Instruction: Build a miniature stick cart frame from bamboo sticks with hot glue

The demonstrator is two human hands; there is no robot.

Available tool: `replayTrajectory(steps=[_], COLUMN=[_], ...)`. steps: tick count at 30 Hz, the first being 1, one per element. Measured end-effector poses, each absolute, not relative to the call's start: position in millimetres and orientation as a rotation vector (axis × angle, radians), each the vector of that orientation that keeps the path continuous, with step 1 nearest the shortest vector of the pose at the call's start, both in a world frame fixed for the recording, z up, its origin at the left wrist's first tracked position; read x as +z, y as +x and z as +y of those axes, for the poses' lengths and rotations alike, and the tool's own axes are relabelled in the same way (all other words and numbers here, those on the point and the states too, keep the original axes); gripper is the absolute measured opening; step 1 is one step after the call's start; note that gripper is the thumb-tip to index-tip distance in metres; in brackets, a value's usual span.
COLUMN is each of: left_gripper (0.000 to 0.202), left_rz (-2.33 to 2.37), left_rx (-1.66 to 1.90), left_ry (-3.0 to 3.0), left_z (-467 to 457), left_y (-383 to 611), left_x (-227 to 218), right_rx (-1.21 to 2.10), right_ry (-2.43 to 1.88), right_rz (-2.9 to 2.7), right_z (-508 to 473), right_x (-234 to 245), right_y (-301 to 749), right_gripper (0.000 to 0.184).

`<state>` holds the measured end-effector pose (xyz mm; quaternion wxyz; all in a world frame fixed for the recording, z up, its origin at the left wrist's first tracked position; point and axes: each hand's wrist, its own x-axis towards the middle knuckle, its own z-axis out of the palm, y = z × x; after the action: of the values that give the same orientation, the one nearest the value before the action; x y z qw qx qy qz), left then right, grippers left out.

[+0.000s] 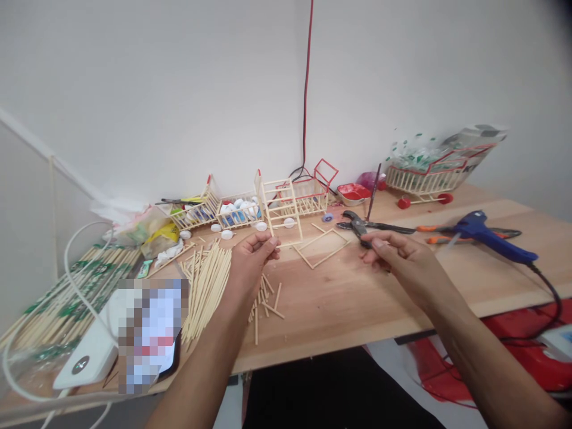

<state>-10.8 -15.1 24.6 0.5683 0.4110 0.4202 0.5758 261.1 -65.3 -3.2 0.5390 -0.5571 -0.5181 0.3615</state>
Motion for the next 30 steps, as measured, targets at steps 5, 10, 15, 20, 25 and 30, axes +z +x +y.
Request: replayTrajectory(steps=[5, 10, 15, 20, 25, 30], left_gripper=[0.031, 0.030, 0.030, 0.030, 0.029, 0.028], left_rz=[0.988, 0.992, 0.998, 0.991, 0.984, 0.972], left_rx=[1.351, 1.343, 1.342, 1.339, 1.342, 1.344], left_ry=[0.964, 0.981, 0.983, 0.986, 0.976, 0.996], left_z=[-15.8, -15.7, -15.8, -17.2, -16.6, -15.4], left_y=[-10.8, -10.8, -10.1, -9.5, -10.0, -10.8], left_x=[24.8, 24.4, 23.7, 26.3, 25.1, 22.4], right_rx=[0.779, 0.752, 0.758, 0.585, 0.470, 0.438], right_ry=[-1.286, -1.338, -1.283, -1.262, -1.314, -1.357], right_rz=[-1.289, -1.496, -1.934, -2.174, -2.286, -2.080], right_z=[-64.3, -70.9, -90.2, -98.1, -93.6, -86.1], right_x=[-2.1, -1.1, 2.8, -6.4, -17.1, -17.8], right_y=[259.7, 252.1, 225.1, 203.0, 194.8, 200.7], right_gripper=[0.045, 0.043, 0.028, 0.022, 0.005, 0.018])
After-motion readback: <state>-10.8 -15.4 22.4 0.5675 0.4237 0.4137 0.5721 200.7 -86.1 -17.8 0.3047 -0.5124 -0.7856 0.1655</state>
